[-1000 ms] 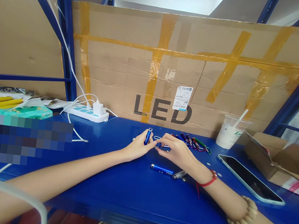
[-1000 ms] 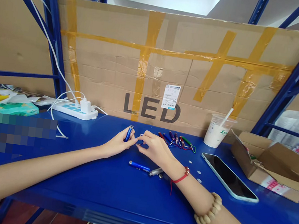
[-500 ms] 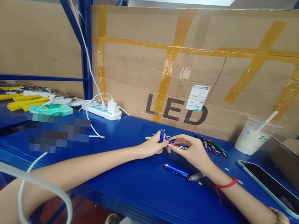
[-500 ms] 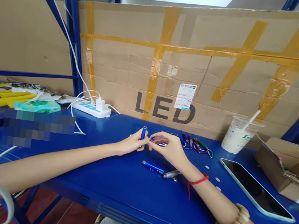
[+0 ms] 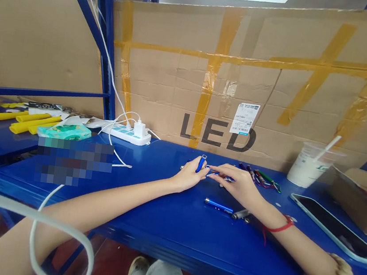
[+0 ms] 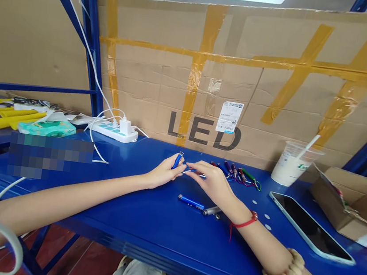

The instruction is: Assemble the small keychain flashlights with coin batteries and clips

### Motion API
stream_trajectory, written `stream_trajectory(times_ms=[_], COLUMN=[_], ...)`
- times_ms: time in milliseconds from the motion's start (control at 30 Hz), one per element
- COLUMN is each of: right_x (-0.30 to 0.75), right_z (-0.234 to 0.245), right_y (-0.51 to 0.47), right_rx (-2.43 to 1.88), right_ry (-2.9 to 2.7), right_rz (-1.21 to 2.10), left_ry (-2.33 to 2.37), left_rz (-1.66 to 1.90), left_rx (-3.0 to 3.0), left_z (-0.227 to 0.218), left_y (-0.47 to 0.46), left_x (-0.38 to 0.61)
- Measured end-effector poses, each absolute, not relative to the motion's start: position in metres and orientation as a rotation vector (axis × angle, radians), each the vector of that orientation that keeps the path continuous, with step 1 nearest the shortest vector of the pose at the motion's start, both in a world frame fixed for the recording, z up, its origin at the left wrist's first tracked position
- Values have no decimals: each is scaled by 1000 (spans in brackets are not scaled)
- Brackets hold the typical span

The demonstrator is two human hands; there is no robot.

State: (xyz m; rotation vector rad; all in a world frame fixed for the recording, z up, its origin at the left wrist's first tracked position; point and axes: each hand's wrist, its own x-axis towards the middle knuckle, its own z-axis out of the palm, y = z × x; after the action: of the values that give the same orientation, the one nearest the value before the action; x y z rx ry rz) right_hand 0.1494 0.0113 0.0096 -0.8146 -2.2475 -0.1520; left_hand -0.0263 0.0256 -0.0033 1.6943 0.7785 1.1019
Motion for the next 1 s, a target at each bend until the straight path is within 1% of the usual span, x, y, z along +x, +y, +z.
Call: stream_trajectory(times_ms=[133,233,500,600,767,1000], right_x=[151,151,150,150,149,148], right_z=[14,16,11,8,5,6], right_y=[8,4,3,5,5,3], right_rx=[-780,-809,-790,-770,-794,-791], right_ry=[-2446,-2549,-2596,-2567,-2529,-2481], right_rz=[-464,-579,-627,-641,-571,-564], left_ry=[781,773,828,853,890,812], left_rz=[1062,1001,1018,1008,975,1002], left_rx=[1769,1794,2077,2095,2186,2155], left_z=[-1,1,-5,-7,-4,-4], left_y=[22,20,24,26,23,21], left_x=[-26,-26,-27,-27,-27,-27])
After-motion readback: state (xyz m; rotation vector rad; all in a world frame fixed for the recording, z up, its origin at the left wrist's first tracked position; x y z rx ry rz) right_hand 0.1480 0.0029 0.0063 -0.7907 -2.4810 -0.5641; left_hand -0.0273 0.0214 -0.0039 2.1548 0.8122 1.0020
